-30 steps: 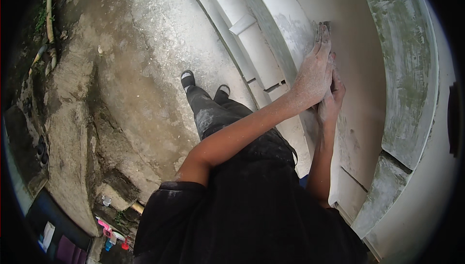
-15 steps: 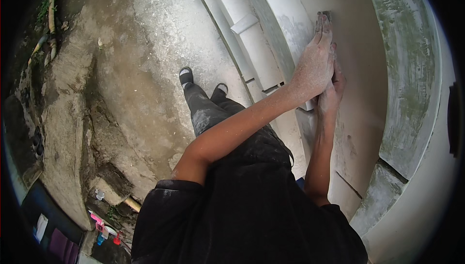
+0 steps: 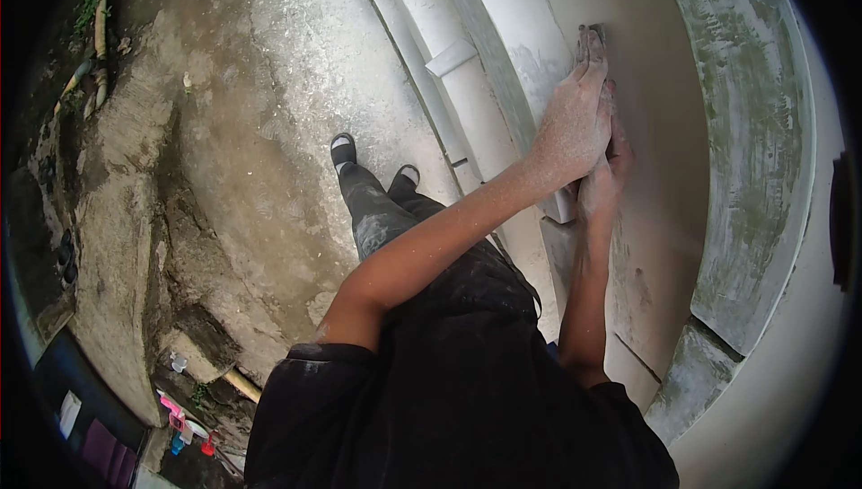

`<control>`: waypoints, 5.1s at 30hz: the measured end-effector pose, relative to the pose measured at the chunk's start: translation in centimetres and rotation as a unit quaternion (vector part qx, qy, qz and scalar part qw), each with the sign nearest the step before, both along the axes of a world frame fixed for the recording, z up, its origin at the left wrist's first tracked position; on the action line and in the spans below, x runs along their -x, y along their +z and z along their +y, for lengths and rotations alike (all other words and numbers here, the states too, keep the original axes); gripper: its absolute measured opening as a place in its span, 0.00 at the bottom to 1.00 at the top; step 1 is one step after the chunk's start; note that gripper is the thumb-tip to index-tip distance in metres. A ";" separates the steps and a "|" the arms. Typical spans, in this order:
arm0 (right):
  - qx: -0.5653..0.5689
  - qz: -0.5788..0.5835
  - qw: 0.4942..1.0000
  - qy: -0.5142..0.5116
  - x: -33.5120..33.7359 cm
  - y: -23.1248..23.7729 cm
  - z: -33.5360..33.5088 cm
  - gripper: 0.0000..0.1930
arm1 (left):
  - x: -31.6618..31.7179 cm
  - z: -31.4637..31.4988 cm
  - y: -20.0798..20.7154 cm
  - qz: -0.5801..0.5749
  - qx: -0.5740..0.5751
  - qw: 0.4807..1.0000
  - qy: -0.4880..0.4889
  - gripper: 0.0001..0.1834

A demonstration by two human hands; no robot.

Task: Using a putty knife and hands to apply and smooth wall putty into cracks and imperfections on an exterior wall ledge.

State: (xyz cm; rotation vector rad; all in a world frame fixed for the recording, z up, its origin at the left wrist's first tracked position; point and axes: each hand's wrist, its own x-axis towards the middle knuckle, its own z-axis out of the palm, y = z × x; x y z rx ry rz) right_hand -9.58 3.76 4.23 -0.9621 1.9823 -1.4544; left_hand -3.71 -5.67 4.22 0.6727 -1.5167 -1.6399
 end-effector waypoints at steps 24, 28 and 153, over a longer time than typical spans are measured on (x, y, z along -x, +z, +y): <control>-0.016 -0.016 1.000 0.002 -0.1 0.4 -1.8 0.23 | 1.0 -1.0 -1.3 -0.019 0.141 0.978 0.153 0.16; -0.242 -0.049 0.957 -0.152 -8.4 8.5 -7.5 0.28 | -1.2 -2.4 -0.5 -0.051 0.046 0.997 0.028 0.16; -0.042 -0.086 0.994 -0.060 0.1 0.2 1.8 0.26 | -0.2 2.1 0.1 -0.071 0.002 0.996 -0.056 0.25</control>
